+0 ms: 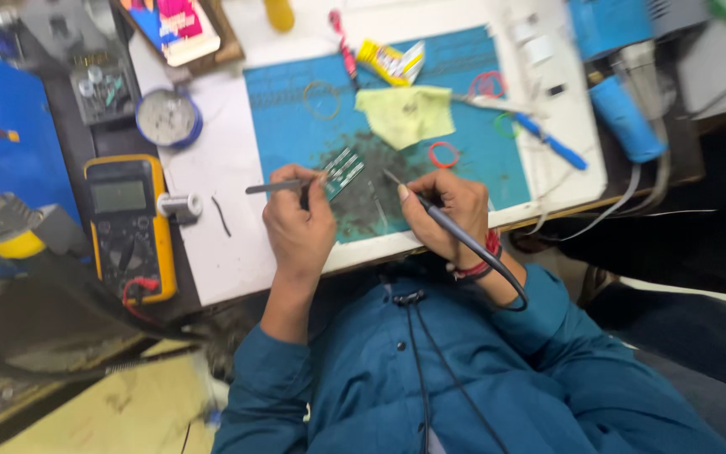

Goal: The person solders a green circuit board on a workbench, holding the board with one hand while applying a soldering iron and solder wire to its contacts. They reposition the board repeatedly to work on different areas and later use tweezers on the board's components.

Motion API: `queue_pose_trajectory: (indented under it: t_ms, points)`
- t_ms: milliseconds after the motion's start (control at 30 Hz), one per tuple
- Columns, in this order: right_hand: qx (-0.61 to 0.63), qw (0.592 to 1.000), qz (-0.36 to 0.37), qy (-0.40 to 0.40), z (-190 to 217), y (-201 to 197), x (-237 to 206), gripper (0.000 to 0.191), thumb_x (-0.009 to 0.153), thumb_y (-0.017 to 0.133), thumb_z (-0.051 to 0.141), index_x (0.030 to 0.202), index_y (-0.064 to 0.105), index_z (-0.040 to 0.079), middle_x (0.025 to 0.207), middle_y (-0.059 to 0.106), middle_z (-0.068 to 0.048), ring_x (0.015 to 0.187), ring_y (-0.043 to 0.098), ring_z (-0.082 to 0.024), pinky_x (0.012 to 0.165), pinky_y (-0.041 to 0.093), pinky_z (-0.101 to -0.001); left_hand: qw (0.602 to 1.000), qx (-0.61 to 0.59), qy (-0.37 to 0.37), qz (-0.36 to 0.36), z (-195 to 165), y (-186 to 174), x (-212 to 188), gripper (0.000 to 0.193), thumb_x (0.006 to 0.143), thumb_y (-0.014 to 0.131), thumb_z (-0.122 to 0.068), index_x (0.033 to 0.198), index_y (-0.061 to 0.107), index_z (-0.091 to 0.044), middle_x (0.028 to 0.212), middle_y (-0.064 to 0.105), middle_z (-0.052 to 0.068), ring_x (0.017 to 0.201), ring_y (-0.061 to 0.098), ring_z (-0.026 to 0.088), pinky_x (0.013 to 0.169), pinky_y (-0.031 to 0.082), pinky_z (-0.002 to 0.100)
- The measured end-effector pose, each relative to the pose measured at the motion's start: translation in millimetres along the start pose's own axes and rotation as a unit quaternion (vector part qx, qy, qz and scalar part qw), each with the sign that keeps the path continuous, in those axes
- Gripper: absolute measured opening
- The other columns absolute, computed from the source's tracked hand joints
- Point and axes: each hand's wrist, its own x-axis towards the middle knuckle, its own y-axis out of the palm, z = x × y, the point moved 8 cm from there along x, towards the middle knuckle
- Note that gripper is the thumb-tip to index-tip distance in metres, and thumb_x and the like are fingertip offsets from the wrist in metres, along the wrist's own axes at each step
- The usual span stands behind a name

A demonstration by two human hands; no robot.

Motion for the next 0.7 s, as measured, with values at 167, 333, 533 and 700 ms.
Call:
queue_pose_trajectory:
  t_ms: [167, 333, 533, 700]
  points:
    - [-0.090, 0.995, 0.053, -0.001, 31, -23, -30, 0.019, 0.087, 0.077, 0.019, 0.080, 0.069, 0.003, 0.061, 0.066, -0.011, 0.051, 0.066, -0.021, 0.050, 0.048, -0.0311, 0.999, 0.032, 0.019, -0.002, -15, -16, -23, 0.011, 0.100, 0.066, -0.005, 0.105, 0.057, -0.003, 0.086, 0.073, 0.013, 0.077, 0.075, 0.026, 0.068, 0.056, 0.035]
    - [-0.106, 0.992, 0.067, -0.032, 45, -16, -50, 0.019, 0.087, 0.077, 0.022, 0.081, 0.070, 0.005, 0.063, 0.067, -0.010, 0.055, 0.068, -0.023, 0.051, 0.049, -0.0328, 0.999, 0.020, 0.044, -0.005, -6, -27, -43, 0.013, 0.099, 0.066, -0.007, 0.107, 0.057, -0.003, 0.084, 0.072, 0.012, 0.075, 0.074, 0.027, 0.067, 0.055, 0.037]
    - [-0.107, 0.987, 0.089, -0.084, 54, -23, -27, 0.020, 0.088, 0.075, 0.024, 0.081, 0.070, 0.006, 0.069, 0.069, -0.012, 0.060, 0.068, -0.027, 0.056, 0.050, -0.0362, 0.999, 0.048, 0.017, -0.011, -16, -19, -33, 0.017, 0.098, 0.070, -0.010, 0.108, 0.059, -0.002, 0.081, 0.071, 0.014, 0.073, 0.072, 0.028, 0.066, 0.055, 0.038]
    - [0.005, 0.996, 0.089, -0.016, 26, -23, -5, 0.015, 0.091, 0.076, 0.020, 0.089, 0.072, 0.005, 0.067, 0.068, -0.007, 0.060, 0.064, -0.013, 0.056, 0.048, -0.0279, 0.997, -0.007, 0.063, -0.031, -28, -10, -17, 0.014, 0.101, 0.069, -0.008, 0.109, 0.059, -0.002, 0.083, 0.070, 0.010, 0.072, 0.068, 0.017, 0.065, 0.054, 0.032]
